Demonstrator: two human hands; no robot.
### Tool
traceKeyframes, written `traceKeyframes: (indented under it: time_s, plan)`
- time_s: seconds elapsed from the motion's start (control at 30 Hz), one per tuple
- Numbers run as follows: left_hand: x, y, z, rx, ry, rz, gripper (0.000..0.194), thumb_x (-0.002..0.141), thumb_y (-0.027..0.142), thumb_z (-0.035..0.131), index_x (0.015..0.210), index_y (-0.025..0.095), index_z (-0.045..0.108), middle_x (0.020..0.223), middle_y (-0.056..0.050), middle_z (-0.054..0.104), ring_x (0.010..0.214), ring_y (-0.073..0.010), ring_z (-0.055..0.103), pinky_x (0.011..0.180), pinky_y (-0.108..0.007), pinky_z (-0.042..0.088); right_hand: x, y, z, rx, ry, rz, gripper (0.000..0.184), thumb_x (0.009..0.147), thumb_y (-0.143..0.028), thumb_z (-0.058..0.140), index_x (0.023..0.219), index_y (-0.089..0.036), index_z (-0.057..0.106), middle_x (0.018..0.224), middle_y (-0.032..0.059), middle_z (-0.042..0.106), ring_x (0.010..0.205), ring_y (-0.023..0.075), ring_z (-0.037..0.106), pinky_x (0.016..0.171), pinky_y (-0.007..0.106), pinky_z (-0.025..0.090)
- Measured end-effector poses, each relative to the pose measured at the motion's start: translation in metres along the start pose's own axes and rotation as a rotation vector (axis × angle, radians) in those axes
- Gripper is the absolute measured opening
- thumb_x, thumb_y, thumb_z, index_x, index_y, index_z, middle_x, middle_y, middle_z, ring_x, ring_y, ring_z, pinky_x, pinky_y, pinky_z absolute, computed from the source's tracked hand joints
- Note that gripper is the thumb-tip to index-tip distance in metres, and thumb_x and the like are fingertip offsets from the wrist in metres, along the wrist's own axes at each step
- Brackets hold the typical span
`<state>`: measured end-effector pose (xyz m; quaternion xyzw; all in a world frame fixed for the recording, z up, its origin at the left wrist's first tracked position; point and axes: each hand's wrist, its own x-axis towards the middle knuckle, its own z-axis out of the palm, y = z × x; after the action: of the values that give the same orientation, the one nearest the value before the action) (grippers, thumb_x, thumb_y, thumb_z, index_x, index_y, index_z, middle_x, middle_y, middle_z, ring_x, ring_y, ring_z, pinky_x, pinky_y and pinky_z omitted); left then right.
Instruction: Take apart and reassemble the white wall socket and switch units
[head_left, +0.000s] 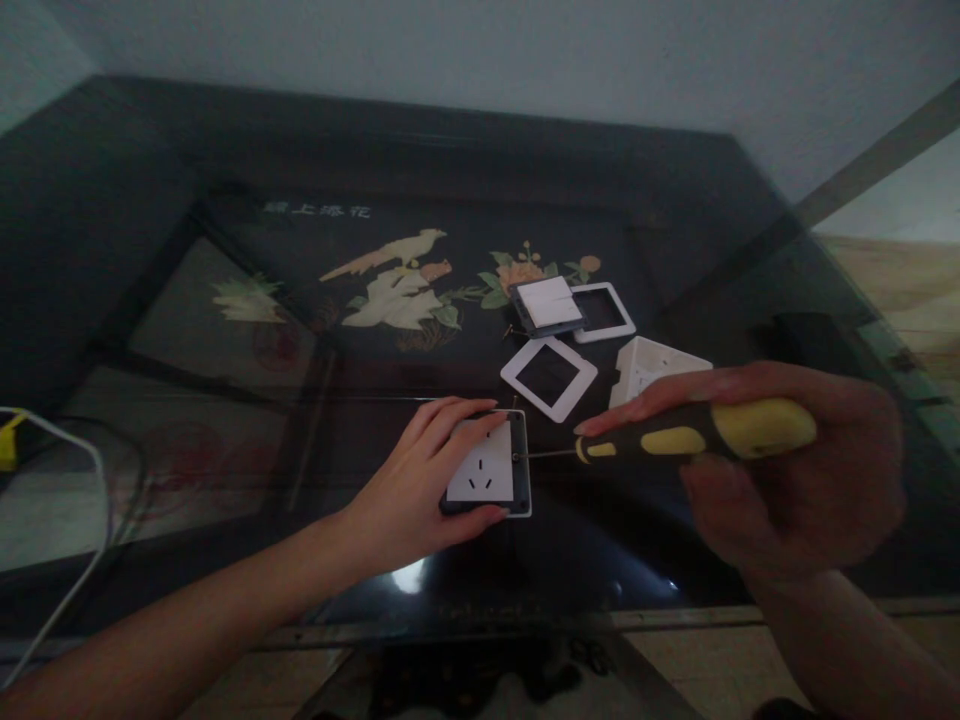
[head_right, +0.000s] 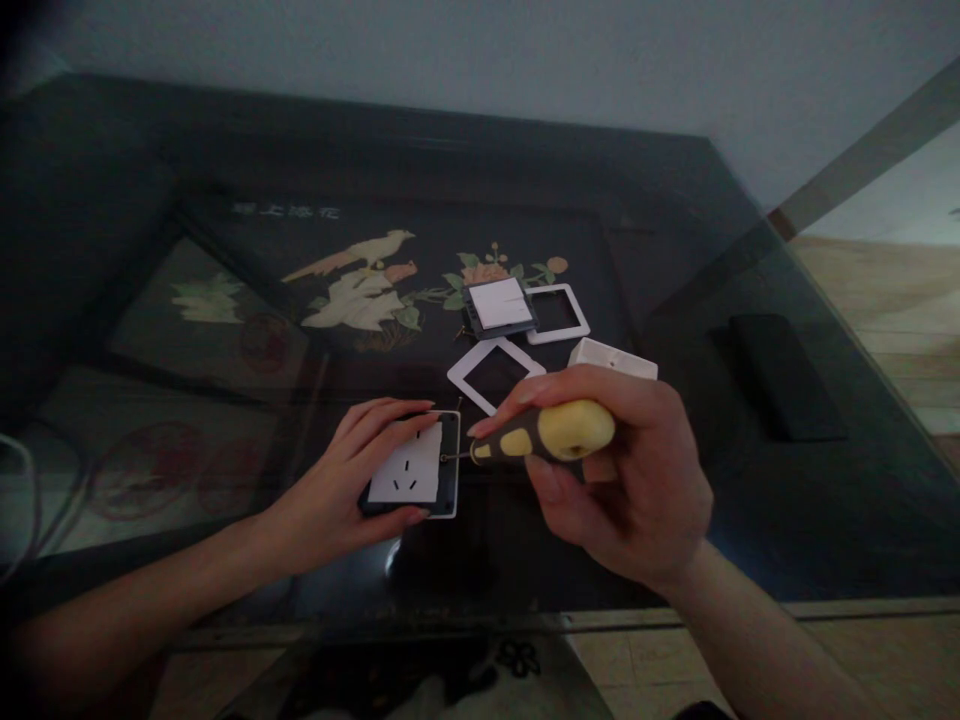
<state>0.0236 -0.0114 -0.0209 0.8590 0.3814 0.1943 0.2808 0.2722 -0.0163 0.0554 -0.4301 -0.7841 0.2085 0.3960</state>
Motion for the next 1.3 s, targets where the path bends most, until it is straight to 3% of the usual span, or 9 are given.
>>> traceKeyframes:
  time_s: [0.1,0.17,0.27,0.5,0.7,0.93,1.07,1.3]
  plan:
    - [0.0,-0.001,0.001,-0.01,0.021,0.005,0.074,0.082,0.038,0.07,0.146,0.026,0.033,0.143,-0.013,0.045,0.13,-0.0343,0.037,0.109,-0.058,0.036,0.019,-0.01,-0.008,0.089,-0.095,-0.054,0.024,0.088,-0.025,0.061,0.11,-0.035,0.058,0.089,-0.0006,0.073,0.076,0.0201,0.074,0.065,0.032,0.06]
    - [0.0,-0.001,0.002,-0.02,0.028,0.012,0.075,0.082,0.038,0.07,0.146,0.026,0.033,0.143,-0.012,0.045,0.13,-0.0341,0.037,0.109,-0.058,0.036,0.031,-0.014,-0.011,0.062,-0.221,-0.083,0.026,0.084,-0.019,0.062,0.107,-0.033,0.061,0.089,-0.0008,0.075,0.08,0.0201,0.073,0.07,0.032,0.061]
    - [-0.001,-0.002,0.003,-0.021,0.036,0.018,0.075,0.081,0.039,0.07,0.145,0.026,0.033,0.143,-0.012,0.045,0.13,-0.0341,0.037,0.109,-0.058,0.036,0.042,-0.015,-0.011,0.084,-0.299,-0.147,0.03,0.085,-0.017,0.06,0.112,-0.032,0.06,0.099,0.0003,0.074,0.084,0.0192,0.072,0.068,0.031,0.061]
    - [0.0,-0.002,0.004,0.001,0.037,0.029,0.075,0.082,0.038,0.07,0.145,0.024,0.032,0.143,-0.012,0.044,0.13,-0.0333,0.036,0.11,-0.057,0.037,0.043,-0.009,-0.007,0.143,-0.283,-0.155,0.028,0.086,-0.018,0.062,0.11,-0.029,0.056,0.11,-0.0016,0.072,0.09,0.0145,0.071,0.071,0.026,0.059]
    - [-0.001,-0.002,0.003,0.014,0.022,0.022,0.074,0.083,0.039,0.069,0.144,0.024,0.031,0.144,-0.013,0.042,0.13,-0.034,0.035,0.109,-0.057,0.037,0.045,-0.01,-0.008,0.13,-0.288,-0.165,0.025,0.085,-0.015,0.061,0.105,-0.029,0.054,0.105,-0.0007,0.073,0.085,0.015,0.072,0.069,0.026,0.06]
    - [0.0,-0.002,0.003,0.026,0.025,0.032,0.074,0.083,0.04,0.068,0.144,0.024,0.029,0.141,-0.013,0.043,0.128,-0.0334,0.035,0.108,-0.055,0.038,0.047,-0.016,-0.008,0.045,-0.32,-0.281,0.018,0.09,-0.019,0.06,0.106,-0.028,0.059,0.105,-0.0006,0.074,0.091,0.0141,0.072,0.072,0.024,0.06]
    - [-0.001,-0.003,0.005,0.035,0.05,0.049,0.074,0.083,0.038,0.069,0.143,0.022,0.029,0.14,-0.013,0.043,0.126,-0.0319,0.035,0.108,-0.053,0.039,0.048,-0.017,-0.011,-0.061,-0.353,-0.361,0.014,0.092,-0.026,0.059,0.106,-0.025,0.059,0.105,0.0033,0.074,0.086,0.0129,0.072,0.066,0.021,0.059]
    - [0.0,-0.002,0.004,0.044,0.03,0.042,0.072,0.082,0.038,0.069,0.141,0.023,0.031,0.139,-0.012,0.043,0.126,-0.0315,0.034,0.109,-0.053,0.038,0.047,-0.015,-0.009,0.005,-0.325,-0.357,0.015,0.09,-0.022,0.063,0.105,-0.022,0.06,0.105,0.0029,0.074,0.097,0.0121,0.07,0.079,0.018,0.057]
